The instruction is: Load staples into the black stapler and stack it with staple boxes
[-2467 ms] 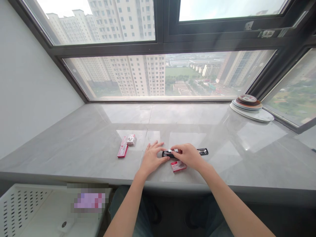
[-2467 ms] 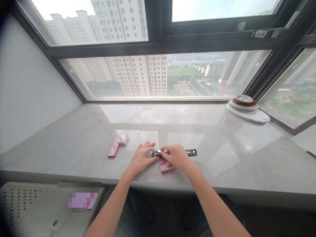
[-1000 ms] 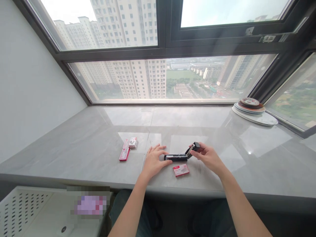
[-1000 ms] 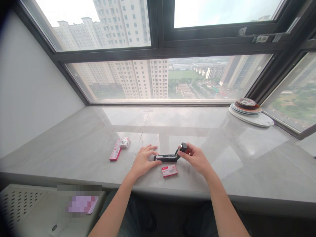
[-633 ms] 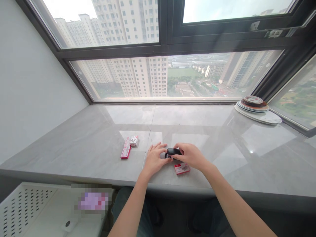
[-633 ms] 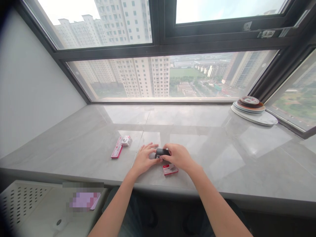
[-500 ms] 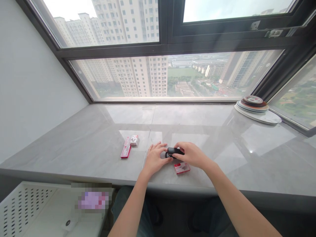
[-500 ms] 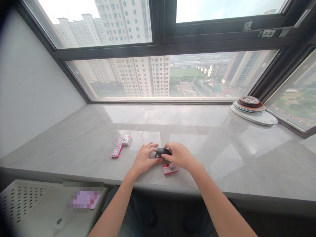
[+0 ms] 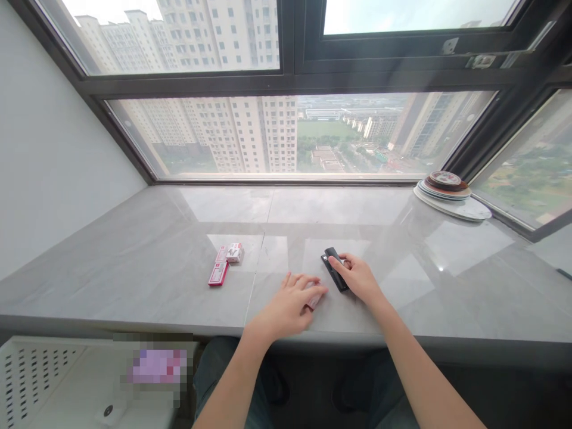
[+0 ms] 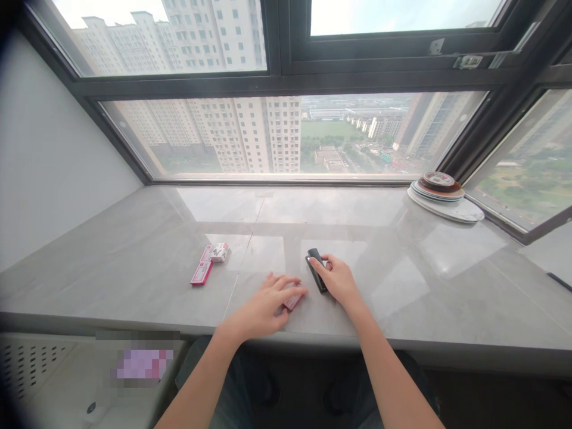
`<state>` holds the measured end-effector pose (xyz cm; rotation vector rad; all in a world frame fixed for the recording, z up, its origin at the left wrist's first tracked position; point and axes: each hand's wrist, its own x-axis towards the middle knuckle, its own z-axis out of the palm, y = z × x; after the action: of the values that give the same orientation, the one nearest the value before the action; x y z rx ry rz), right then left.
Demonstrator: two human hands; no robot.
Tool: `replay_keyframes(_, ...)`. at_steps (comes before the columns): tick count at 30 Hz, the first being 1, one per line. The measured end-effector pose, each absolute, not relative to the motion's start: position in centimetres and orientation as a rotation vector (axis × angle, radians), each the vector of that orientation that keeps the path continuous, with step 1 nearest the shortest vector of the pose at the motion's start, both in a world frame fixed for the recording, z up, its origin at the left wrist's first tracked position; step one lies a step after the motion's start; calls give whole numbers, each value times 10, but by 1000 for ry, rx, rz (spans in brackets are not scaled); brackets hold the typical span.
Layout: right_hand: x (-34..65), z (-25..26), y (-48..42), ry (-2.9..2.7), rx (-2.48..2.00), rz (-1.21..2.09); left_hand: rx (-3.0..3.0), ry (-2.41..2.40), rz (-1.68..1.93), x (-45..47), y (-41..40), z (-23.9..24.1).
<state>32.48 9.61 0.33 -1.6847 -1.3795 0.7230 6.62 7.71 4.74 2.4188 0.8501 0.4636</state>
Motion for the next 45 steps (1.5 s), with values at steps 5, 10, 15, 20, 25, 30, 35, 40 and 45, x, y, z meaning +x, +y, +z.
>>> replay_keyframes(5, 320, 3, 83, -1268, -1599, 1006, 2254, 1072, 525, 40, 108, 44)
replay_keyframes(10, 292, 3, 77, -1222, -1515, 1059, 2206, 1108, 604, 52, 111, 39)
replay_keyframes(15, 274, 5, 78, -1284, -1536, 1009, 2193, 1099, 608, 62, 109, 35)
replay_keyframes(20, 275, 4, 83, -1284, -1543, 1029, 2174, 1130, 652, 64, 105, 30)
replay_keyframes(25, 273, 1, 83, -1244, -1553, 980, 2198, 1237, 783, 59, 96, 32)
replay_keyframes(30, 272, 0, 81, -1191, -1530, 945, 1703, 2345, 1073, -10, 108, 28)
replay_keyframes(35, 271, 0, 81, -1179, -1509, 958, 1669, 2486, 669, -73, 108, 18)
replay_keyframes(40, 271, -1, 81, -1174, -1495, 970, 2055, 1891, 493, -64, 86, 24)
replay_keyframes(45, 271, -4, 82, -1175, -1490, 969, 2072, 1513, 570, -35, 84, 38)
